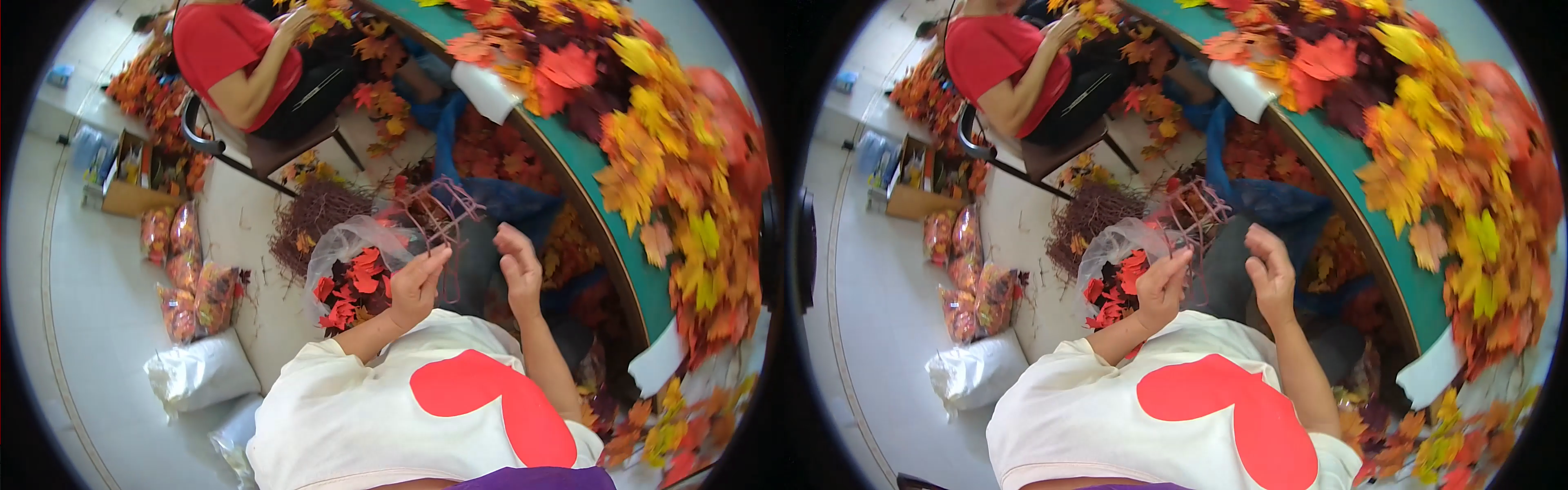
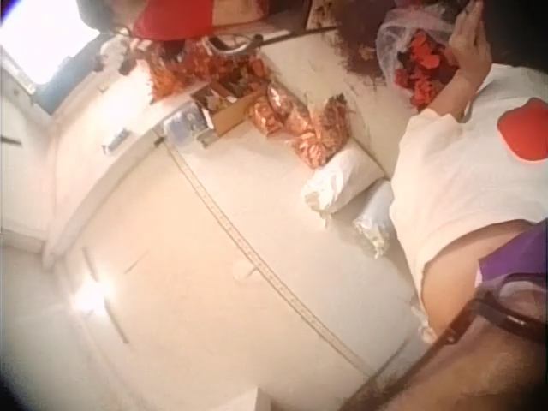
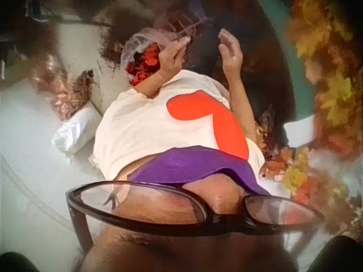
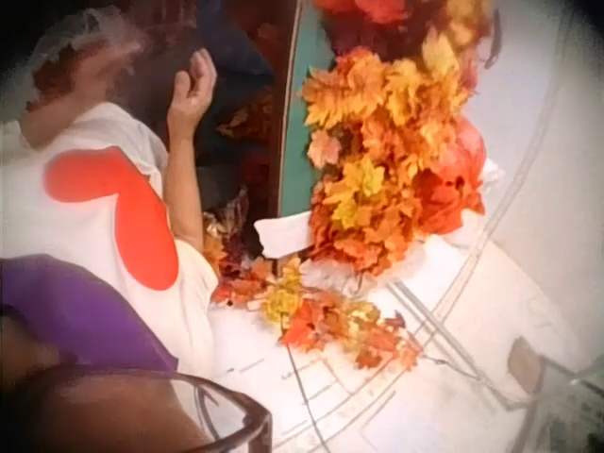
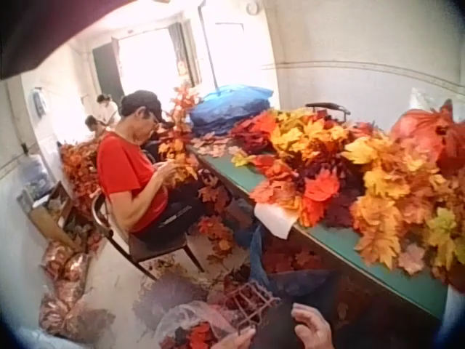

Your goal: Assembling artificial maple leaves onto plastic stems to create decorative foliage branches.

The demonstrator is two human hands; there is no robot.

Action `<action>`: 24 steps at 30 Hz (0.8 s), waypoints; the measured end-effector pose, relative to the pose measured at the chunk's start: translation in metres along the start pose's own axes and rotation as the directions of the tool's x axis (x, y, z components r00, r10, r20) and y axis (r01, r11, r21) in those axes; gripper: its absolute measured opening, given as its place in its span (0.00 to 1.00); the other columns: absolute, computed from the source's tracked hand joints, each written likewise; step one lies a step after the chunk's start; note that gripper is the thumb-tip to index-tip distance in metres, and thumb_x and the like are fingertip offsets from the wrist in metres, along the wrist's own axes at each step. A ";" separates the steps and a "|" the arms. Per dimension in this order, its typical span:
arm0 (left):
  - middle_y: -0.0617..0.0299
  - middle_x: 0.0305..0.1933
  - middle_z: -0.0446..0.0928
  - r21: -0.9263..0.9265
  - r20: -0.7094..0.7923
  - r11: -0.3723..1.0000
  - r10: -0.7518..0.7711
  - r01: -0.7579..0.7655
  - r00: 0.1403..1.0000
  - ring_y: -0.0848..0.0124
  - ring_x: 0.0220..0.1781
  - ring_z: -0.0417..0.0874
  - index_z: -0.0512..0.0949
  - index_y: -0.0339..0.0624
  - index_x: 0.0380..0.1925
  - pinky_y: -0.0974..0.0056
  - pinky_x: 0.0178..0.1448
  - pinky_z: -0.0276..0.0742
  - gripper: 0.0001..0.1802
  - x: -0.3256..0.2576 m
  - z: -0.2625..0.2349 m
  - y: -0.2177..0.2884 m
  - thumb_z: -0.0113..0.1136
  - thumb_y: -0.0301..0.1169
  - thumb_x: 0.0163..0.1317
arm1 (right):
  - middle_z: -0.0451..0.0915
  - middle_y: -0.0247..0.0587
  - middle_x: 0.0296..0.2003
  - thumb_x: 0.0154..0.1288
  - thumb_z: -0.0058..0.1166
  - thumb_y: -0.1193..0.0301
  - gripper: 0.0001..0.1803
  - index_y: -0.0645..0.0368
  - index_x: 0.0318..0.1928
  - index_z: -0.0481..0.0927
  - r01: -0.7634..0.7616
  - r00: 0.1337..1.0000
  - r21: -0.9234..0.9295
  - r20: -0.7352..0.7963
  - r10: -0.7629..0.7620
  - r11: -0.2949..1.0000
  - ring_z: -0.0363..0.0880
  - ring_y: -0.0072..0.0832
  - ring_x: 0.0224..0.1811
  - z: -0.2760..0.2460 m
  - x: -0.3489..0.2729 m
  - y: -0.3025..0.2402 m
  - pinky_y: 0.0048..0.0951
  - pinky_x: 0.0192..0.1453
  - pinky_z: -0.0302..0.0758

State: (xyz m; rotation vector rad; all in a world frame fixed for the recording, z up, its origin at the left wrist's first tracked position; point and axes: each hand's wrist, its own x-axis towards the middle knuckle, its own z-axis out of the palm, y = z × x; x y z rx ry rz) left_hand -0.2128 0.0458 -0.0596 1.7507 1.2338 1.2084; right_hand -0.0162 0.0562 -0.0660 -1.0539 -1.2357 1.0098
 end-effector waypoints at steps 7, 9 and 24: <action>0.51 0.42 0.79 -0.239 0.375 0.948 0.291 -0.212 0.880 0.61 0.34 0.82 0.55 0.35 0.62 0.66 0.36 0.77 0.33 -0.040 0.016 0.025 0.54 0.27 0.56 | 0.78 0.44 0.41 0.65 0.48 0.62 0.23 0.68 0.52 0.69 -0.457 0.846 0.651 0.107 0.522 0.607 0.75 0.29 0.47 -0.044 -0.034 -0.026 0.29 0.57 0.66; 0.51 0.44 0.78 -0.294 0.464 0.948 0.251 -0.120 0.850 0.63 0.33 0.82 0.44 0.37 0.65 0.65 0.37 0.76 0.39 -0.045 0.017 0.018 0.51 0.34 0.59 | 0.79 0.40 0.35 0.62 0.53 0.65 0.22 0.67 0.51 0.69 -0.434 0.892 0.585 0.170 0.420 0.685 0.78 0.27 0.42 -0.042 -0.049 -0.032 0.27 0.55 0.69; 0.69 0.24 0.68 -0.472 0.881 -0.310 -0.193 0.825 0.431 0.81 0.23 0.65 0.73 0.38 0.42 0.74 0.30 0.64 0.13 0.021 0.044 0.054 0.51 0.36 0.64 | 0.76 0.33 0.27 0.64 0.50 0.68 0.08 0.60 0.35 0.75 -0.198 0.770 0.849 -0.174 0.613 0.489 0.76 0.25 0.28 -0.084 -0.052 0.033 0.22 0.34 0.73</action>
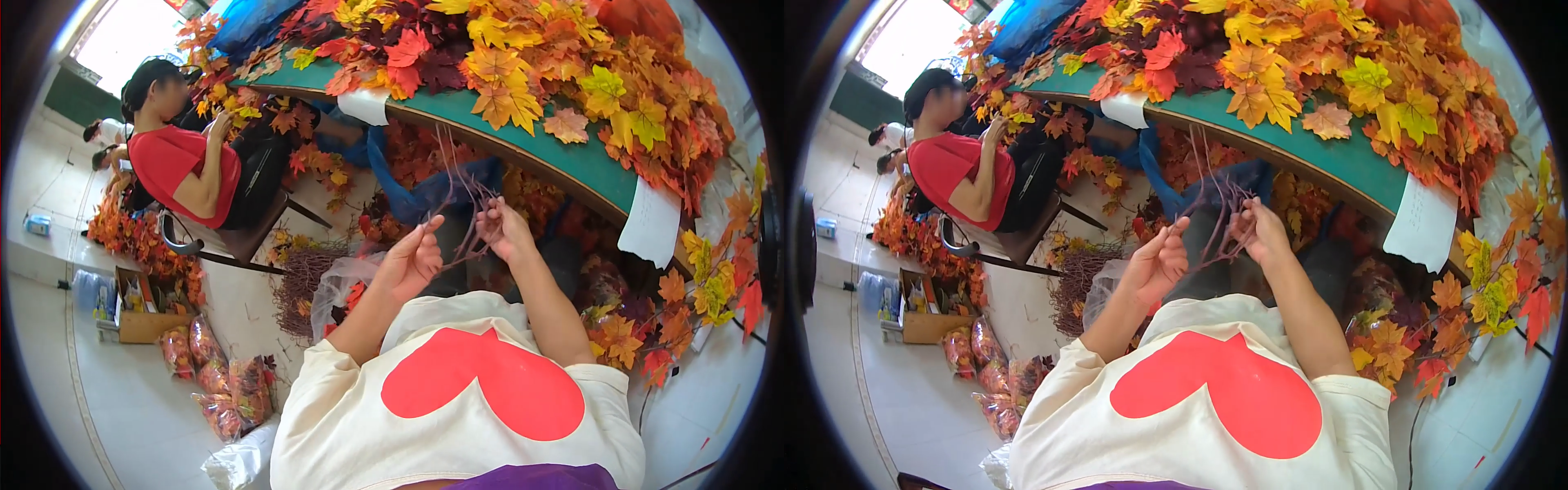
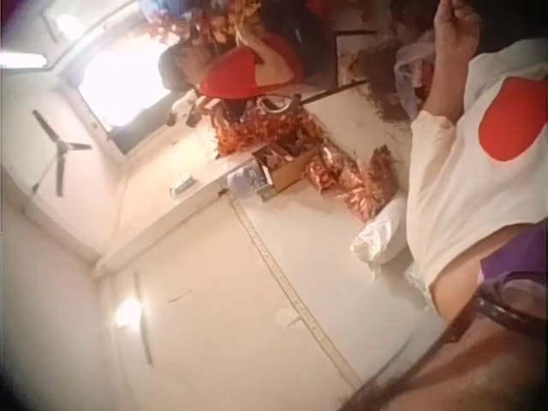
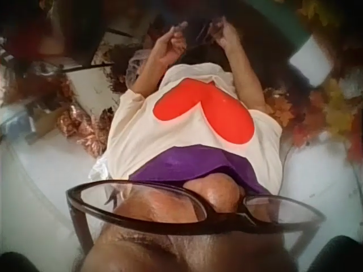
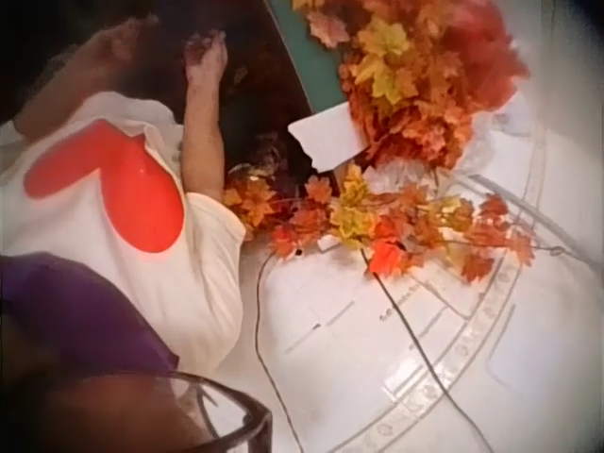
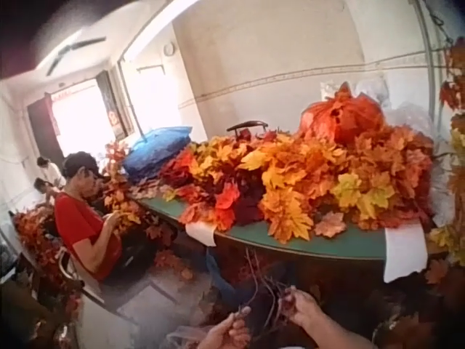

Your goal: Assembling artificial maple leaves onto plastic stems to create decorative foliage branches.

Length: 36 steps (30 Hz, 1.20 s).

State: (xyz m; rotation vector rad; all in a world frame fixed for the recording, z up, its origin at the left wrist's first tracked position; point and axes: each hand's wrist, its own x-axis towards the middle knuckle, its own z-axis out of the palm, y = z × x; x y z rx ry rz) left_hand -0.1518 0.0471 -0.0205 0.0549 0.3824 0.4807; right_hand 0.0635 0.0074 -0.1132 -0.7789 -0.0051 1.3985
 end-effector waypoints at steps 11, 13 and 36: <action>0.74 0.11 0.48 0.246 -0.478 0.957 0.259 -0.156 0.839 0.82 0.09 0.46 0.67 0.48 0.24 0.73 0.12 0.41 0.14 -0.042 -0.031 -0.008 0.46 0.42 0.66 | 0.76 0.34 0.24 0.61 0.50 0.64 0.08 0.55 0.34 0.76 0.157 0.806 -0.269 -0.521 -0.281 0.950 0.72 0.24 0.15 -0.167 0.070 -0.031 0.18 0.11 0.61; 0.74 0.11 0.49 0.279 -0.550 0.951 0.271 -0.132 0.790 0.82 0.09 0.46 0.67 0.47 0.25 0.73 0.12 0.42 0.14 -0.058 -0.053 0.011 0.47 0.42 0.66 | 0.75 0.34 0.21 0.61 0.50 0.66 0.07 0.54 0.33 0.76 0.178 0.804 -0.300 -0.504 -0.314 0.937 0.70 0.24 0.12 -0.173 0.065 -0.034 0.18 0.09 0.58; 0.52 0.25 0.77 -0.282 -0.149 -0.685 0.723 0.672 0.674 0.51 0.29 0.79 0.73 0.50 0.35 0.49 0.30 0.73 0.06 -0.368 -0.116 0.229 0.47 0.34 0.60 | 0.76 0.30 0.30 0.64 0.50 0.63 0.10 0.52 0.42 0.75 0.385 0.625 -0.118 -0.697 -0.353 0.915 0.79 0.28 0.32 -0.267 0.045 -0.111 0.16 0.22 0.68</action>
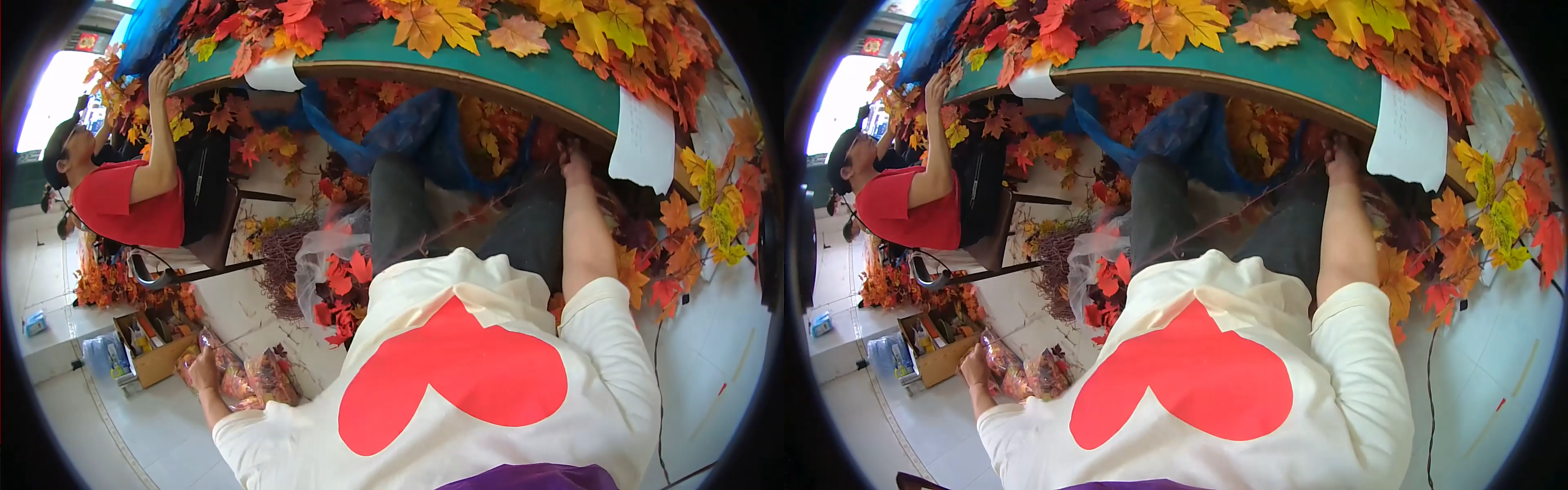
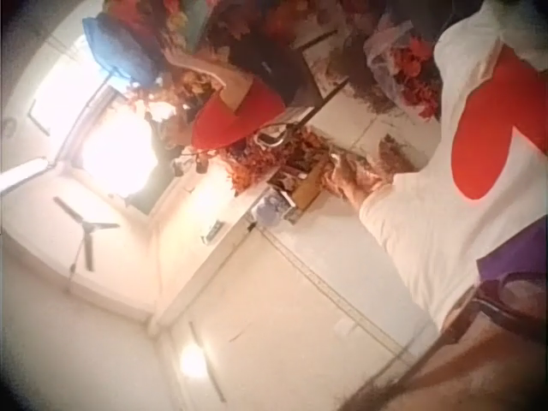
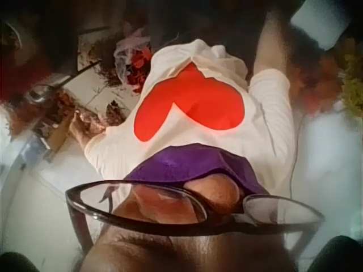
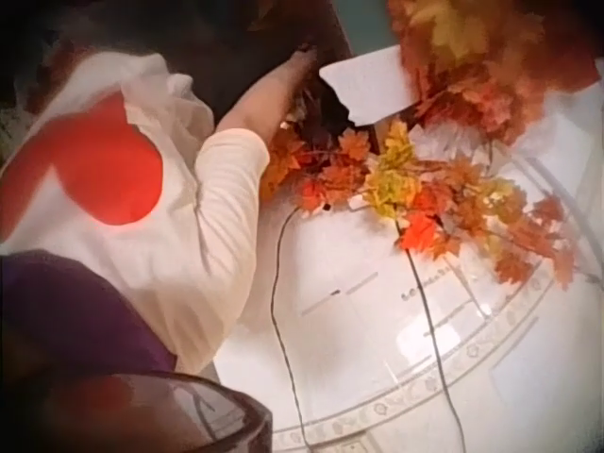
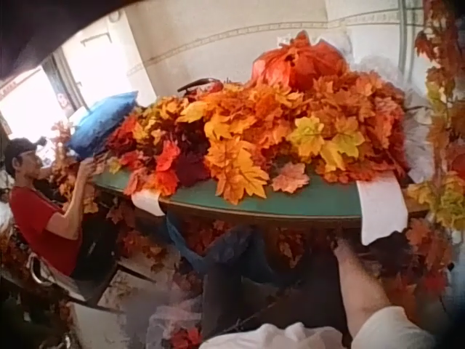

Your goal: Assembling artificial maple leaves onto plastic stems to create decorative foliage branches.

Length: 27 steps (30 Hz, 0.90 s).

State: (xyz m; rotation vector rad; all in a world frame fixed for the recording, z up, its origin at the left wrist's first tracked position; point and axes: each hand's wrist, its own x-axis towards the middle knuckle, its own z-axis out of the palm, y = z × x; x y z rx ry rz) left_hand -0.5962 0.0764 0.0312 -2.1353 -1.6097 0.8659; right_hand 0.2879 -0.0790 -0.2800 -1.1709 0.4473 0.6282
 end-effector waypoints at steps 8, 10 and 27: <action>0.51 0.53 0.70 -0.197 -0.226 0.978 -0.109 0.064 0.968 0.53 0.56 0.69 0.65 0.49 0.58 0.56 0.57 0.66 0.31 0.099 0.000 0.099 0.56 0.23 0.50 | 0.79 0.31 0.27 0.67 0.44 0.64 0.10 0.53 0.42 0.76 -0.186 0.910 -0.093 0.359 0.208 0.978 0.82 0.31 0.33 0.061 -0.119 0.022 0.19 0.22 0.69; 0.49 0.54 0.70 -0.506 -0.525 0.811 -0.019 -0.294 0.851 0.54 0.58 0.68 0.67 0.40 0.55 0.57 0.59 0.65 0.29 0.131 -0.058 0.185 0.56 0.19 0.48 | 0.80 0.33 0.27 0.68 0.43 0.63 0.11 0.54 0.41 0.75 -0.173 0.868 -0.112 0.452 0.205 0.979 0.82 0.30 0.32 0.077 -0.163 0.027 0.21 0.25 0.72; 0.73 0.13 0.54 -0.107 -0.073 -0.722 0.692 0.684 0.718 0.80 0.13 0.53 0.72 0.44 0.28 0.74 0.20 0.55 0.15 0.079 -0.239 0.469 0.43 0.39 0.68 | 0.70 0.29 0.16 0.64 0.50 0.67 0.10 0.60 0.34 0.80 0.747 0.539 -0.270 0.780 -0.317 0.607 0.65 0.14 0.17 0.104 -0.224 0.066 0.16 0.22 0.60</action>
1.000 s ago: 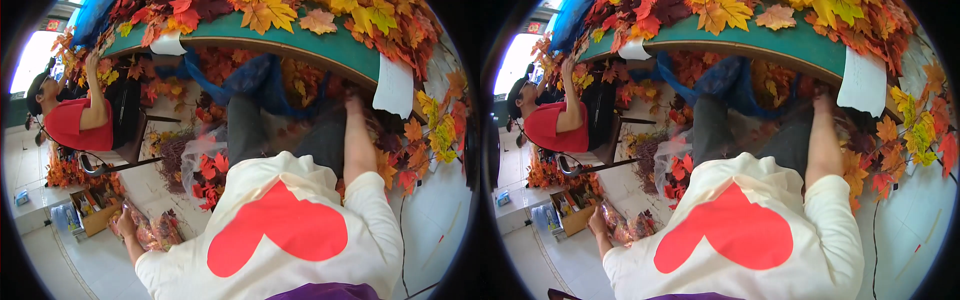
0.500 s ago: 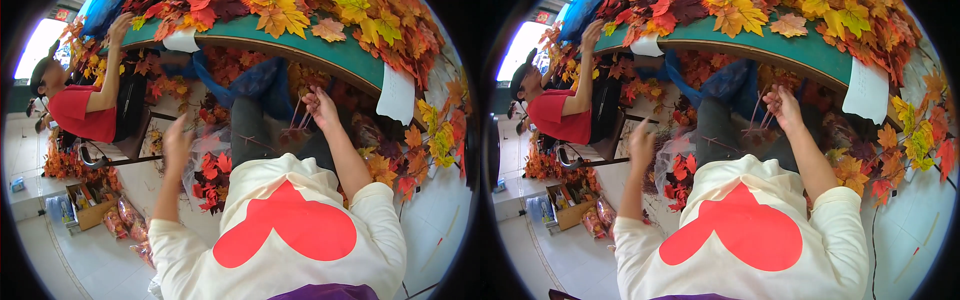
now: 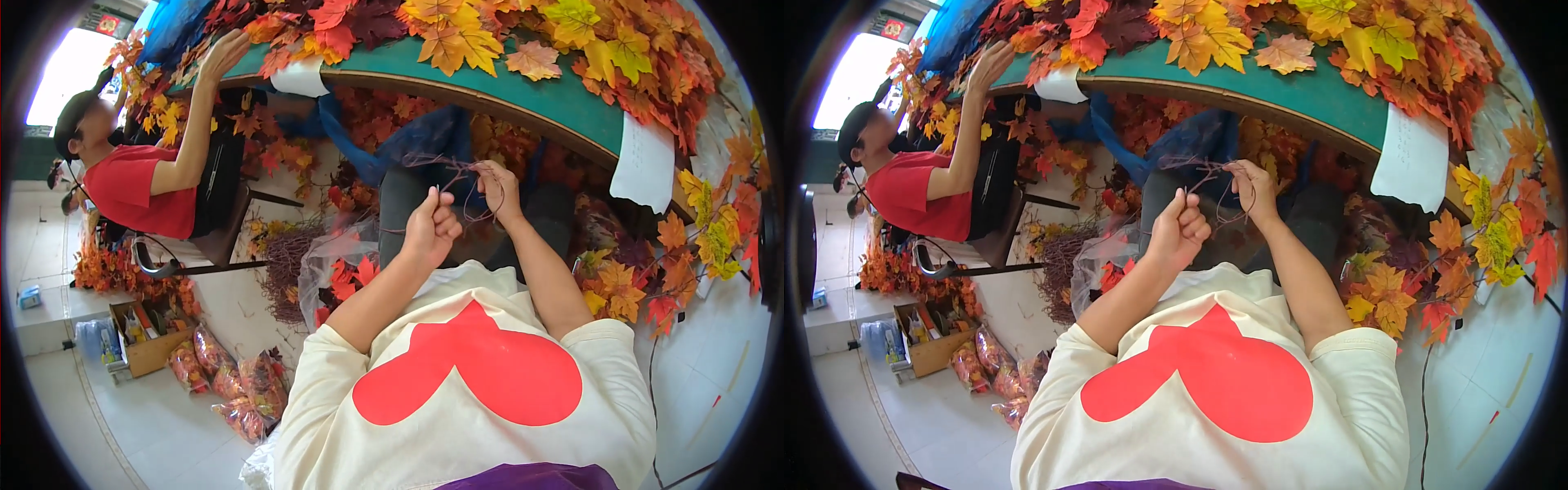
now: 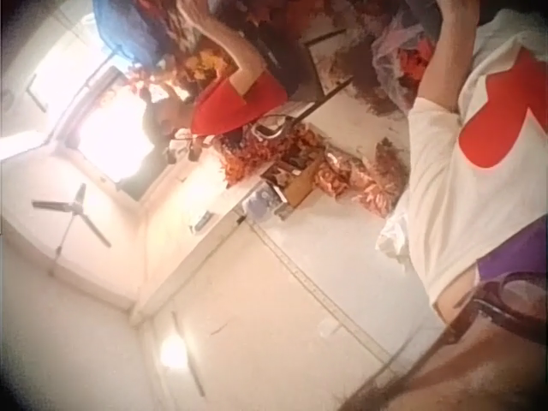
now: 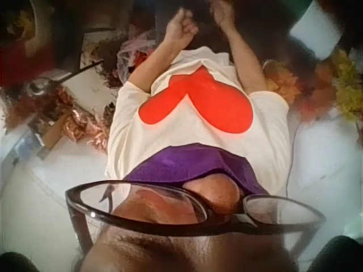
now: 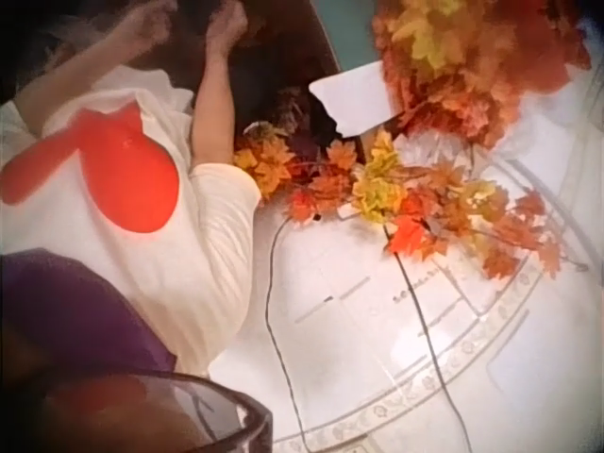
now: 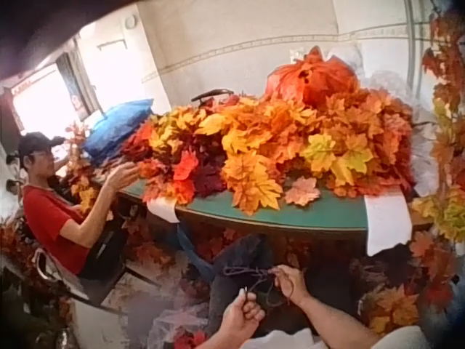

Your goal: Assembling artificial maple leaves onto plastic stems to create decorative foliage branches.

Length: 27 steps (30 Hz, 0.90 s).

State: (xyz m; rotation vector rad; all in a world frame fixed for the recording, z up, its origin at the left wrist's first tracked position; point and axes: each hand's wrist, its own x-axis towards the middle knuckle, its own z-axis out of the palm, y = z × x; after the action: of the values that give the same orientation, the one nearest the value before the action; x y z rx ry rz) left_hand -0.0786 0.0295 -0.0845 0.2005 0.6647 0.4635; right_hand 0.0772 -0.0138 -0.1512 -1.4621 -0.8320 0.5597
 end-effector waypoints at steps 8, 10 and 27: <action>0.75 0.10 0.47 0.097 -0.295 0.974 -0.166 0.202 0.941 0.80 0.09 0.44 0.62 0.52 0.16 0.71 0.13 0.39 0.18 -0.043 -0.022 0.031 0.47 0.41 0.65 | 0.80 0.43 0.25 0.59 0.53 0.68 0.08 0.57 0.36 0.80 0.440 0.853 -0.349 0.451 -0.264 0.827 0.80 0.33 0.27 -0.011 0.008 0.043 0.29 0.29 0.74; 0.76 0.11 0.48 0.120 -0.337 0.955 -0.219 0.273 0.916 0.81 0.09 0.44 0.62 0.51 0.16 0.71 0.14 0.40 0.18 -0.058 -0.011 0.021 0.46 0.42 0.65 | 0.80 0.48 0.28 0.59 0.53 0.67 0.08 0.54 0.38 0.79 0.443 0.862 -0.433 0.446 -0.241 0.785 0.79 0.41 0.31 -0.007 0.008 0.041 0.35 0.34 0.76; 0.69 0.14 0.67 0.996 0.084 -0.036 0.143 -0.080 0.986 0.81 0.18 0.63 0.72 0.38 0.16 0.72 0.22 0.58 0.19 -0.181 -0.015 0.093 0.46 0.34 0.65 | 0.79 0.53 0.32 0.63 0.38 0.69 0.15 0.50 0.49 0.72 0.010 0.993 -0.968 0.040 0.114 0.253 0.78 0.47 0.36 -0.110 0.057 0.067 0.45 0.39 0.74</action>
State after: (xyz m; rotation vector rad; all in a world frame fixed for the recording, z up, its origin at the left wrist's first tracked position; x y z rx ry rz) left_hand -0.2454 0.0262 0.0330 1.7646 0.9444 0.0017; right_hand 0.2078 -0.0352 -0.1996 -2.6579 -1.3371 0.0735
